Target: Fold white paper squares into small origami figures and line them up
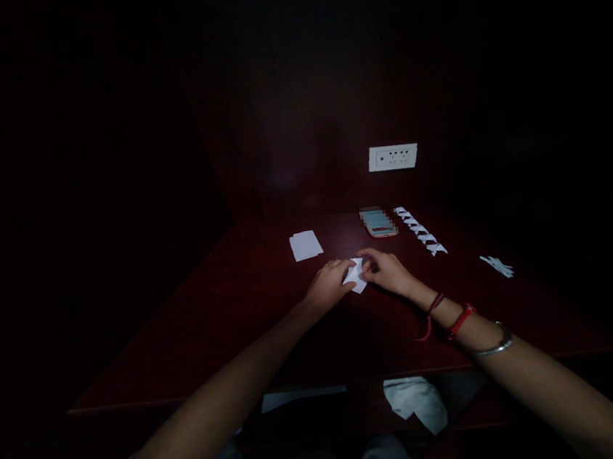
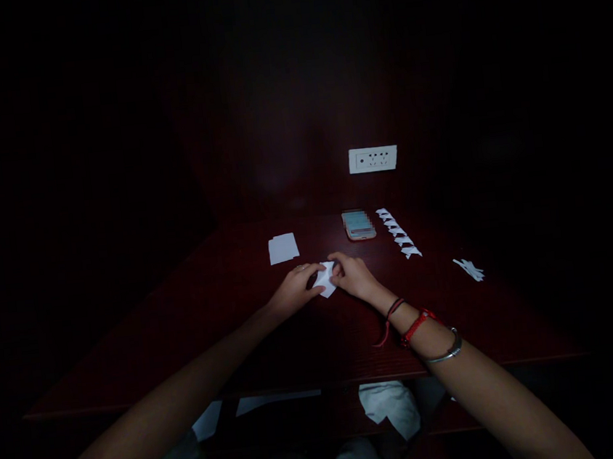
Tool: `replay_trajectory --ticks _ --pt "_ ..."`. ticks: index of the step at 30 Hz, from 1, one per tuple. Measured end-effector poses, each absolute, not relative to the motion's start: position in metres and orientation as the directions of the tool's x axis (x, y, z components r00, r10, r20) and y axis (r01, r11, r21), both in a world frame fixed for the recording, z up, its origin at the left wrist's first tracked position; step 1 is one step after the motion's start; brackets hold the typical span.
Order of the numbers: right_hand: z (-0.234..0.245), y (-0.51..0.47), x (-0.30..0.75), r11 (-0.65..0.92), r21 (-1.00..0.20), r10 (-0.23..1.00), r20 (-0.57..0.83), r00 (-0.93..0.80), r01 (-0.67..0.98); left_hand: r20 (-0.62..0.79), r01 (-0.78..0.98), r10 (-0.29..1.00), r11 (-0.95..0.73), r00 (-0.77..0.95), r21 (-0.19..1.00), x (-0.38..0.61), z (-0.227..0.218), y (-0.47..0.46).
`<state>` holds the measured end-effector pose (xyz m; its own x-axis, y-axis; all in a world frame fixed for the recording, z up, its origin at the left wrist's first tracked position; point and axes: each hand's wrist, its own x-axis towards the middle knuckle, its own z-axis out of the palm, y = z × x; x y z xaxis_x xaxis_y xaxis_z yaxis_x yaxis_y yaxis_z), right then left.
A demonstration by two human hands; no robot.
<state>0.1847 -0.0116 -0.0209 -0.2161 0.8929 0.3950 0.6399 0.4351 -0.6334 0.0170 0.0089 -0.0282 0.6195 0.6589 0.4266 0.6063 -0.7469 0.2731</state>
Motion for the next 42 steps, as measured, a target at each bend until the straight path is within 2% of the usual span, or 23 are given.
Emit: replay_trajectory --ticks 8,13,23,30,35,42 --pt "-0.034 0.004 0.187 0.302 -0.794 0.949 0.304 -0.086 0.527 0.403 0.647 0.693 -0.713 0.597 0.268 0.018 -0.03 0.01" --pt "-0.034 0.006 0.187 0.263 -0.856 0.964 0.252 -0.084 0.444 0.387 0.677 0.717 -0.689 0.58 0.259 0.018 -0.028 0.008" --pt "-0.03 0.003 0.183 0.297 -0.793 0.949 0.306 -0.074 0.531 0.355 0.7 0.756 -0.649 0.55 0.297 0.019 -0.025 0.006" --pt "-0.019 -0.012 0.18 0.397 -0.676 0.901 0.415 -0.124 0.621 0.371 0.707 0.756 -0.646 0.54 0.287 0.018 -0.027 0.007" --pt "-0.016 -0.016 0.179 0.37 -0.67 0.911 0.399 -0.108 0.643 0.365 0.721 0.77 -0.628 0.523 0.292 0.018 -0.024 0.003" --pt "-0.014 -0.02 0.177 0.412 -0.636 0.897 0.408 -0.169 0.653 0.32 0.736 0.802 -0.593 0.504 0.327 0.02 -0.015 -0.006"
